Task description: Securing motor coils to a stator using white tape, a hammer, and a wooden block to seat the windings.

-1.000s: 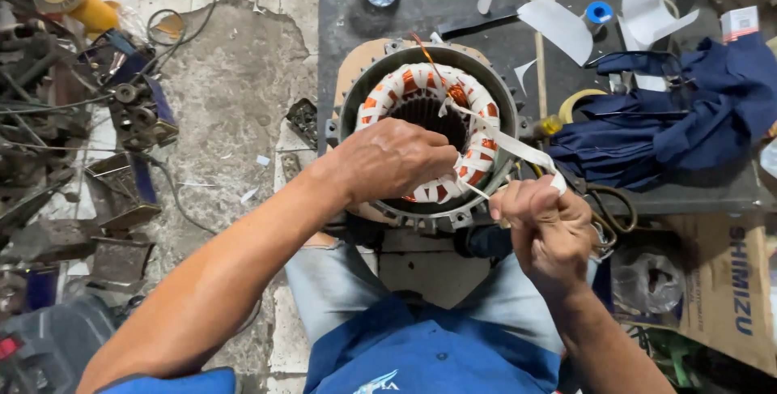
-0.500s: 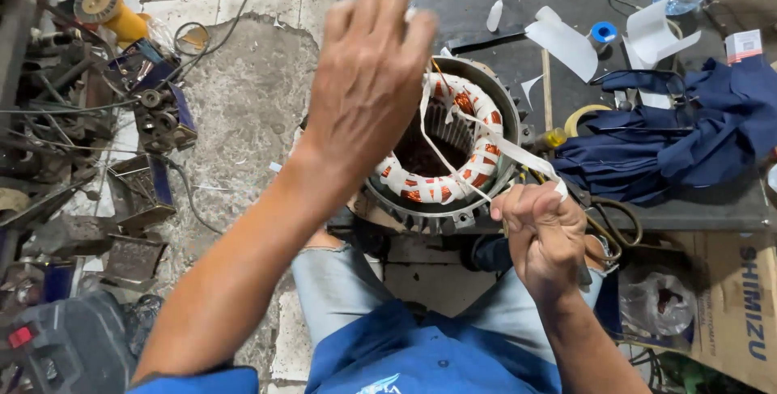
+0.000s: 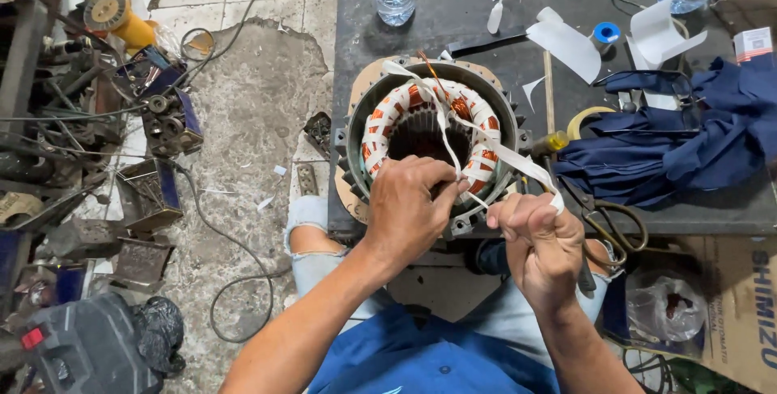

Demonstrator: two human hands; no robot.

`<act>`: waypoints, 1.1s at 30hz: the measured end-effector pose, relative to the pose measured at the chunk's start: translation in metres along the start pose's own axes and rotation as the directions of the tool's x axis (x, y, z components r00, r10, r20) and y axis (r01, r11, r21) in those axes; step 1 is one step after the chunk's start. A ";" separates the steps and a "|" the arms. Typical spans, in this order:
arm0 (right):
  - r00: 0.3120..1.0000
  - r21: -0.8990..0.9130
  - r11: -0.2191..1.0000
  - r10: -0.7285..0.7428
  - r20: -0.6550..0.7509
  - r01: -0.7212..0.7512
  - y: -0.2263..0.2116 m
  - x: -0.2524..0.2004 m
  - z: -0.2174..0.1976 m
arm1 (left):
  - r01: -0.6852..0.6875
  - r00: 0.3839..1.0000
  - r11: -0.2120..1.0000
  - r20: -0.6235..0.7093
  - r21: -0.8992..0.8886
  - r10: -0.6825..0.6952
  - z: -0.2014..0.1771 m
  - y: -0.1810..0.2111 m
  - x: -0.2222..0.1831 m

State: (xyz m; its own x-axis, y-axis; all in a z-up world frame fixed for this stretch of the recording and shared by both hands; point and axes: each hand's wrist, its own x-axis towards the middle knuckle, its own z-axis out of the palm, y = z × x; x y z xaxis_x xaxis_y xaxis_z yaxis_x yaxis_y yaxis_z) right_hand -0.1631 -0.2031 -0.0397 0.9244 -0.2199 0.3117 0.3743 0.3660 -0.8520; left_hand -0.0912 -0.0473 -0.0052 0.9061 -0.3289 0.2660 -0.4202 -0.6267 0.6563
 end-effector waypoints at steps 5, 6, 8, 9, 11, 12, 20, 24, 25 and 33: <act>1.000 0.005 1.000 -0.018 0.006 0.018 0.001 -0.002 0.000 | -0.001 1.000 1.000 -0.009 -0.031 0.001 0.000 0.000 0.002; 1.000 0.004 1.000 -0.010 0.008 0.010 0.001 -0.002 0.000 | -0.020 1.000 1.000 -0.011 -0.010 0.020 0.000 -0.001 0.002; 1.000 -0.001 1.000 -0.006 0.007 0.006 0.000 -0.001 -0.002 | -0.043 0.999 0.999 -0.011 0.007 0.043 -0.001 -0.001 0.004; 1.000 0.032 0.999 0.018 -0.006 -0.018 0.000 0.000 -0.003 | -0.040 0.999 0.999 0.021 0.005 0.040 -0.002 0.000 0.006; 0.999 0.064 0.997 0.032 -0.015 -0.031 -0.004 0.005 -0.006 | -0.046 0.998 0.999 0.047 0.004 0.046 -0.006 0.001 0.011; 0.997 0.067 0.996 0.055 -0.054 -0.051 -0.007 0.006 -0.008 | -0.023 0.995 1.000 0.096 0.012 0.022 -0.007 0.001 0.013; 0.776 -0.251 0.759 0.476 -0.413 -0.600 -0.042 0.050 -0.050 | -0.064 0.987 0.997 0.148 0.050 0.056 -0.004 -0.004 0.011; 0.996 -0.996 0.076 -0.062 -0.058 -0.053 -0.065 0.062 -0.051 | -0.146 0.985 0.987 0.098 0.062 0.140 -0.006 0.000 0.010; 0.972 -0.974 0.059 -0.094 0.214 0.220 -0.070 0.064 -0.044 | -0.174 0.982 0.982 0.082 0.072 0.168 -0.006 0.001 0.009; 0.567 -0.655 0.351 0.328 0.756 0.669 -0.011 0.122 -0.025 | -0.251 0.967 0.959 -0.019 0.135 0.256 0.000 -0.002 0.001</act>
State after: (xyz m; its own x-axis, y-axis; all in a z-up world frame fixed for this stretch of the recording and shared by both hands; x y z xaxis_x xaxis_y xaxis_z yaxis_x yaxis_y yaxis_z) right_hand -0.0566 -0.2561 -0.0026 0.7022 0.6789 0.2146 0.7022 -0.6105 -0.3663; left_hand -0.0892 -0.0460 -0.0064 0.7693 -0.4650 0.4381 -0.6368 -0.6136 0.4670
